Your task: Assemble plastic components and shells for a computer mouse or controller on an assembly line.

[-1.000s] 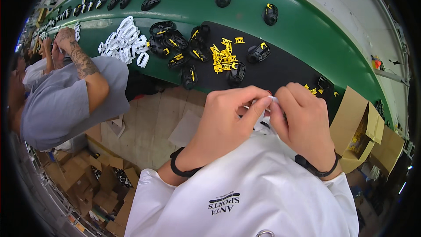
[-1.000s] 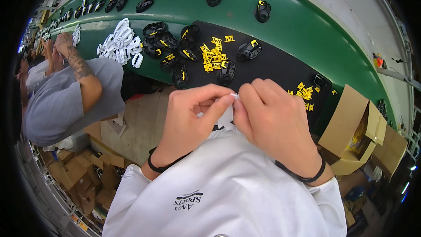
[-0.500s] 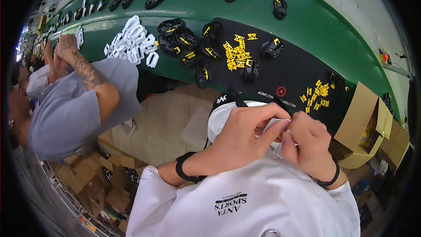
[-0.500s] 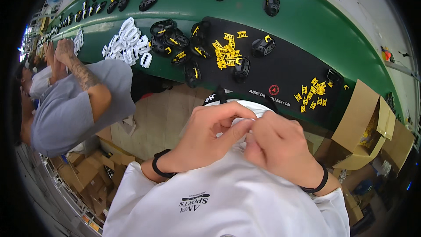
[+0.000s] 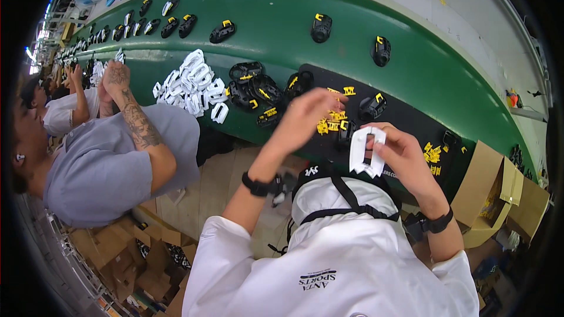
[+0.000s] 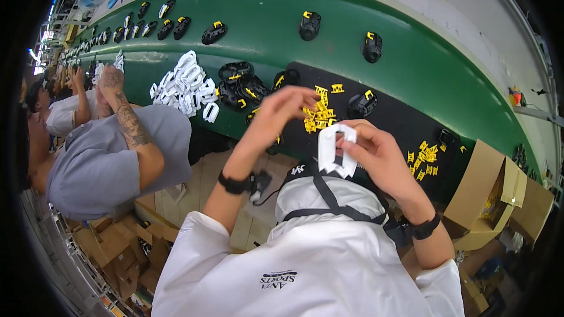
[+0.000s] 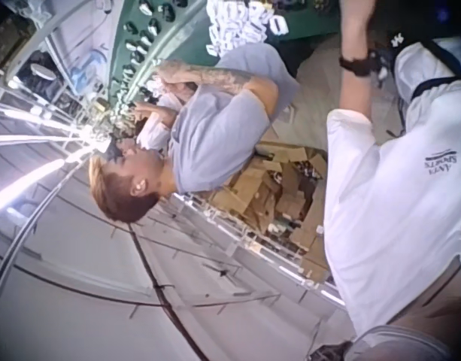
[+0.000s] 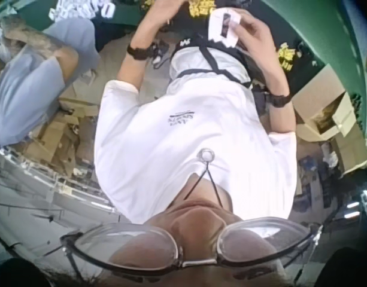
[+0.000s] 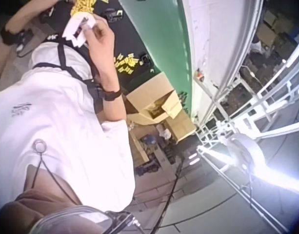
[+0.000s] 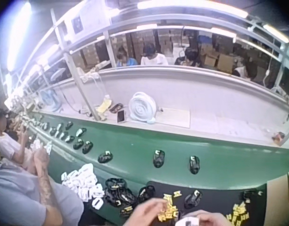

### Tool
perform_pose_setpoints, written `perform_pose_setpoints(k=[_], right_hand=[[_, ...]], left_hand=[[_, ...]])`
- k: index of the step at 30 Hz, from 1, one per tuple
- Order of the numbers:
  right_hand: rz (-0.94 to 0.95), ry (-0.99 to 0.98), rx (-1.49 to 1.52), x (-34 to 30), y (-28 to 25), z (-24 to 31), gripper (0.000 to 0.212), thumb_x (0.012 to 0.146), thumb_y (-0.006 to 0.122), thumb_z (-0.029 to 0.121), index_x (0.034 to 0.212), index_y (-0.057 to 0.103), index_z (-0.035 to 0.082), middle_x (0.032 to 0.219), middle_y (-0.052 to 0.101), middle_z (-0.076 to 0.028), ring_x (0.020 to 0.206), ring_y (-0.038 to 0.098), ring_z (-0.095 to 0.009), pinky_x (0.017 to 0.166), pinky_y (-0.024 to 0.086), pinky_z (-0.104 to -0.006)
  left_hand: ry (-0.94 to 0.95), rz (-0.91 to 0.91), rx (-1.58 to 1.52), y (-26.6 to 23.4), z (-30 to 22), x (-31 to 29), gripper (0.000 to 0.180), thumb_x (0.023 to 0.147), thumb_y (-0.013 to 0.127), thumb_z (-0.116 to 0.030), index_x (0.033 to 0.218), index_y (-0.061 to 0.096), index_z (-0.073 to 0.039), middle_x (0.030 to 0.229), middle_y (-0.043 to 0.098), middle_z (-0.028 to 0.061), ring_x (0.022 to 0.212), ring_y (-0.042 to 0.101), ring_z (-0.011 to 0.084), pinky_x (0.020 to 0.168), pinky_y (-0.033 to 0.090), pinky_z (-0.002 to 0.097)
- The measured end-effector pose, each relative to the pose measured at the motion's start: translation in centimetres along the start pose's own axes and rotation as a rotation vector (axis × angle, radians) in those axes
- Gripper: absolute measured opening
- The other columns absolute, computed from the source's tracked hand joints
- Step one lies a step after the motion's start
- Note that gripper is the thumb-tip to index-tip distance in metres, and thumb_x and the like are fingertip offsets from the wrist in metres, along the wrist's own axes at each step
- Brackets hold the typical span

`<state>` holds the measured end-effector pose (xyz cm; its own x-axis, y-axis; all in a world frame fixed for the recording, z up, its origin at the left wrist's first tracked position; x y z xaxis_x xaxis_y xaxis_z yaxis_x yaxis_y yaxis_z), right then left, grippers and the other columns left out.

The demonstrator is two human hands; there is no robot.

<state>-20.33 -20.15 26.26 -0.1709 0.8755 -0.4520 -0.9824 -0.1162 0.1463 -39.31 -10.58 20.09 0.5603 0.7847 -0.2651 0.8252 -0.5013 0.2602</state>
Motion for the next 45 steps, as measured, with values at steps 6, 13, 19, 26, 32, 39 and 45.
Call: perform_pose_setpoints(k=[6, 13, 19, 26, 32, 39, 45], right_hand=[[-0.130, 0.188, 0.430, 1.3, -1.8, 0.0, 0.031, 0.106, 0.047, 0.018, 0.128, 0.051, -0.003, 0.113, 0.067, -0.018, 0.102, 0.071, -0.031, 0.074, 0.062, -0.0390], [-0.281, 0.144, 0.305, 0.4, -5.0, 0.0, 0.030, 0.099, 0.056, 0.008, 0.127, 0.048, -0.001, 0.106, 0.067, -0.017, 0.096, 0.072, -0.030, 0.057, 0.056, -0.0304], [-0.343, 0.064, 0.253, 0.8, -5.3, 2.8, 0.036, 0.096, 0.057, 0.000, 0.130, 0.044, -0.002, 0.101, 0.066, -0.016, 0.089, 0.073, -0.029, 0.054, 0.056, -0.0299], [-0.284, 0.057, 0.184, 1.7, -4.9, 2.9, 0.035, 0.095, 0.060, 0.001, 0.127, 0.048, -0.004, 0.100, 0.067, -0.016, 0.085, 0.072, -0.026, 0.053, 0.057, -0.0289], [-0.233, 0.104, 0.187, 1.1, -5.0, 1.9, 0.029, 0.094, 0.063, 0.002, 0.121, 0.052, -0.004, 0.097, 0.068, -0.015, 0.082, 0.073, -0.025, 0.056, 0.058, -0.0284], [-0.238, 0.071, 0.111, 1.4, -6.0, 1.3, 0.025, 0.094, 0.062, 0.002, 0.116, 0.051, 0.000, 0.100, 0.069, -0.016, 0.084, 0.074, -0.027, 0.051, 0.055, -0.0258], [-0.144, -0.040, 0.117, 2.0, -3.8, 3.2, 0.029, 0.096, 0.055, -0.001, 0.120, 0.040, 0.006, 0.105, 0.066, -0.014, 0.084, 0.067, -0.015, 0.047, 0.046, -0.0211]], left_hand=[[0.175, -0.604, 1.269, -13.9, 9.6, 8.9, 0.035, 0.080, 0.077, -0.015, 0.112, 0.070, -0.003, 0.107, 0.067, 0.0188, 0.108, 0.055, 0.0400, 0.098, 0.046, 0.0471], [0.138, -0.439, 1.049, -13.8, 10.3, 13.1, 0.027, 0.079, 0.073, -0.010, 0.102, 0.062, -0.003, 0.090, 0.064, 0.0187, 0.090, 0.063, 0.0387, 0.082, 0.050, 0.0490], [0.215, -0.608, 0.553, -11.3, 6.2, 11.1, 0.027, 0.092, 0.057, -0.001, 0.117, 0.048, -0.006, 0.097, 0.063, 0.0170, 0.090, 0.065, 0.0350, 0.078, 0.052, 0.0425], [0.196, -0.660, 0.393, -10.1, 9.4, 9.1, 0.026, 0.099, 0.048, 0.002, 0.123, 0.044, -0.008, 0.109, 0.059, 0.0133, 0.097, 0.064, 0.0208, 0.073, 0.058, 0.0333], [-0.003, -0.763, 0.050, -12.8, 16.8, 5.0, 0.023, 0.102, 0.052, -0.007, 0.123, 0.045, -0.010, 0.114, 0.057, 0.0092, 0.102, 0.060, 0.0199, 0.085, 0.052, 0.0329], [0.003, -0.709, -0.196, -9.8, 12.9, 1.8, 0.026, 0.102, 0.056, -0.011, 0.125, 0.046, -0.012, 0.124, 0.058, 0.0102, 0.105, 0.062, 0.0237, 0.093, 0.055, 0.0393], [0.249, -0.213, -0.768, -4.4, 4.6, 0.8, 0.047, 0.100, 0.060, -0.039, 0.137, 0.041, -0.018, 0.148, 0.045, 0.0168, 0.126, 0.055, 0.0371, 0.100, 0.050, 0.0567]])
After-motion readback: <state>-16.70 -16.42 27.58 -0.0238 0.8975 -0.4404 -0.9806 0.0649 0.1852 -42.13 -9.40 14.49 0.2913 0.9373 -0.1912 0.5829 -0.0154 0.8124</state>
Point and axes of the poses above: each hand's wrist, its own x-axis towards the middle knuckle, its own y-axis out of the palm, z = x × y, the point moved 5 cm from there along x, towards the middle knuckle
